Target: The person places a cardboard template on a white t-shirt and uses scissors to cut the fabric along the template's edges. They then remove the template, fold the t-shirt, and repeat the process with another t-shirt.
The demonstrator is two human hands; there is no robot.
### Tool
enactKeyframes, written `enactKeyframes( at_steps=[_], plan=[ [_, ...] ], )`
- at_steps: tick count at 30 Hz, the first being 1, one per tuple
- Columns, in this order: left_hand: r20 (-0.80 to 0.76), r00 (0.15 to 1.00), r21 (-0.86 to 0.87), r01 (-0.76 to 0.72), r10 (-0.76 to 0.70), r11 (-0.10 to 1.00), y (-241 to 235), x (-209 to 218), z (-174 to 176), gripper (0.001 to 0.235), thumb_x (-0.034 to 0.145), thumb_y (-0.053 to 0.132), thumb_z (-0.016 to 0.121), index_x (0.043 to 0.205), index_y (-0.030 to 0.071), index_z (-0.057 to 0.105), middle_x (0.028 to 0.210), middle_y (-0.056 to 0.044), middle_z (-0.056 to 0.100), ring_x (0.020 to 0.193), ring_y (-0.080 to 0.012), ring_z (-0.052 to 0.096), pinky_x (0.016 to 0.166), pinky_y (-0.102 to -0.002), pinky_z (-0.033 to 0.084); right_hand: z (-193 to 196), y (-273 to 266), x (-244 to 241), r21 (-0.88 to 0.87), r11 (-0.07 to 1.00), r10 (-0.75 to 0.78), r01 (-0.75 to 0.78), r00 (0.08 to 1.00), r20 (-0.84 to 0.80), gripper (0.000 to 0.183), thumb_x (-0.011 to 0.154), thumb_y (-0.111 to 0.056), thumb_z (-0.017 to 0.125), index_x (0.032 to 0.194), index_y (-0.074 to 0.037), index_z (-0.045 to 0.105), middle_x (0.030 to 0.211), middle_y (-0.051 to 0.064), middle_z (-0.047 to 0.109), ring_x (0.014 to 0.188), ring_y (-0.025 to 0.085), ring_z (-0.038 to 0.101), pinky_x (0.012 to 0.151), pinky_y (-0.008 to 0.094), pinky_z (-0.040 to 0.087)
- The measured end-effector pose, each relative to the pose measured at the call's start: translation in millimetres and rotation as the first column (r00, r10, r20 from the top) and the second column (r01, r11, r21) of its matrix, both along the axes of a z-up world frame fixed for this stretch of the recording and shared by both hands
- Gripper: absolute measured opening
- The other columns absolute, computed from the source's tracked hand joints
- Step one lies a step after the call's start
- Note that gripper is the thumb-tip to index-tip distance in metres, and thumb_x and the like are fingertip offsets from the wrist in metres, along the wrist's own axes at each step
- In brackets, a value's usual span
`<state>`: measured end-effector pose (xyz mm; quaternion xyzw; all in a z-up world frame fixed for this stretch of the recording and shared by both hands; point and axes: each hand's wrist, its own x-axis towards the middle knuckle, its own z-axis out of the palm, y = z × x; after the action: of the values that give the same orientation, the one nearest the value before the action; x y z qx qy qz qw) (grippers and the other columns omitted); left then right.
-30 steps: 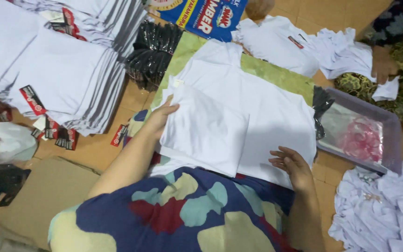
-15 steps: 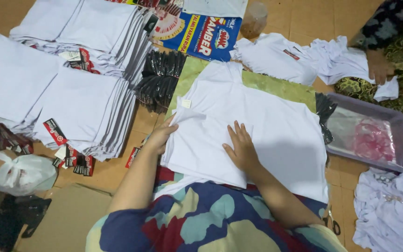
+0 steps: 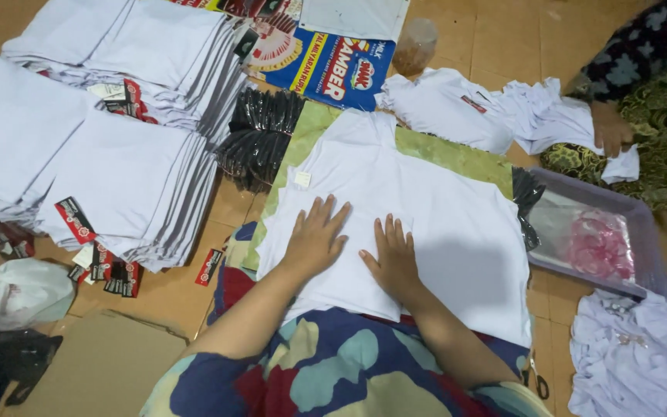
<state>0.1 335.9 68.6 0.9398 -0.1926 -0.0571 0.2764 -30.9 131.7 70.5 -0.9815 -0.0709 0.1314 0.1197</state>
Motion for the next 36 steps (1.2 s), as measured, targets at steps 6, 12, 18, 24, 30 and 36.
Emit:
enactKeyframes(
  at_steps=[6, 12, 18, 24, 30, 36],
  plan=[
    [-0.109, 0.981, 0.262, -0.129, 0.162, 0.956, 30.6, 32.1, -23.3, 0.074, 0.101, 0.065, 0.037, 0.163, 0.025, 0.028, 0.171, -0.010, 0.022, 0.159, -0.0285, 0.015, 0.123, -0.059, 0.011, 0.2, -1.9, 0.5, -0.004, 1.000, -0.006, 0.006, 0.999, -0.051, 0.076, 0.107, -0.048, 0.043, 0.163, -0.004, 0.017, 0.168, 0.029, 0.009, 0.157, 0.041, 0.007, 0.124, 0.061, 0.005],
    [-0.087, 0.980, 0.279, -0.146, 0.176, 0.949, 36.1, 29.4, -25.4, 0.066, 0.105, 0.058, 0.034, 0.162, 0.026, 0.031, 0.171, -0.008, 0.022, 0.159, -0.0279, 0.015, 0.123, -0.055, 0.019, 9.8, -8.1, -8.6, 0.052, 0.998, -0.025, 0.032, 0.992, -0.125, 0.076, 0.107, -0.051, 0.037, 0.164, -0.007, 0.014, 0.170, 0.026, 0.002, 0.158, 0.038, 0.002, 0.124, 0.059, -0.001],
    [-0.126, 0.978, 0.273, -0.126, 0.165, 0.954, 35.3, 24.4, -5.6, 0.064, 0.106, 0.053, 0.033, 0.162, 0.024, 0.029, 0.172, -0.009, 0.019, 0.159, -0.0290, 0.012, 0.123, -0.056, 0.018, -1.6, -35.9, -55.5, 0.097, 0.982, 0.174, -0.160, 0.973, -0.154, 0.084, 0.103, -0.062, 0.031, 0.164, -0.008, 0.014, 0.168, 0.030, 0.001, 0.156, 0.044, 0.000, 0.124, 0.058, 0.001],
    [-0.111, 0.977, 0.270, -0.146, 0.182, 0.952, 34.6, 29.4, -16.3, 0.063, 0.105, 0.053, 0.033, 0.162, 0.026, 0.032, 0.172, -0.009, 0.021, 0.159, -0.0287, 0.012, 0.123, -0.057, 0.017, 6.9, -71.5, -91.3, 0.614, 0.788, 0.031, 0.056, 0.991, -0.130, 0.066, 0.102, -0.024, 0.057, 0.162, -0.017, 0.028, 0.169, 0.022, 0.004, 0.154, 0.044, 0.006, 0.124, 0.058, 0.015],
    [-0.089, 0.979, 0.262, -0.154, 0.182, 0.953, 36.5, 30.7, -27.2, 0.062, 0.106, 0.053, 0.031, 0.162, 0.028, 0.031, 0.172, -0.008, 0.021, 0.159, -0.0284, 0.012, 0.122, -0.057, 0.018, -1.6, -81.9, -82.1, 0.752, -0.054, -0.176, 0.657, 0.735, -0.655, 0.065, 0.105, -0.020, 0.047, 0.163, -0.006, 0.020, 0.167, 0.020, 0.007, 0.156, 0.039, 0.018, 0.120, 0.060, 0.024],
    [-0.072, 0.982, 0.276, -0.148, 0.174, 0.950, 37.4, 28.4, -23.0, 0.061, 0.106, 0.052, 0.032, 0.162, 0.028, 0.032, 0.172, -0.009, 0.021, 0.159, -0.0291, 0.014, 0.122, -0.057, 0.021, -15.2, -91.9, -59.1, 0.719, -0.020, -0.139, 0.695, 0.710, -0.690, 0.073, 0.105, -0.026, 0.052, 0.164, -0.006, 0.014, 0.165, 0.025, 0.021, 0.147, 0.042, 0.036, 0.112, 0.055, 0.041]
  ],
)
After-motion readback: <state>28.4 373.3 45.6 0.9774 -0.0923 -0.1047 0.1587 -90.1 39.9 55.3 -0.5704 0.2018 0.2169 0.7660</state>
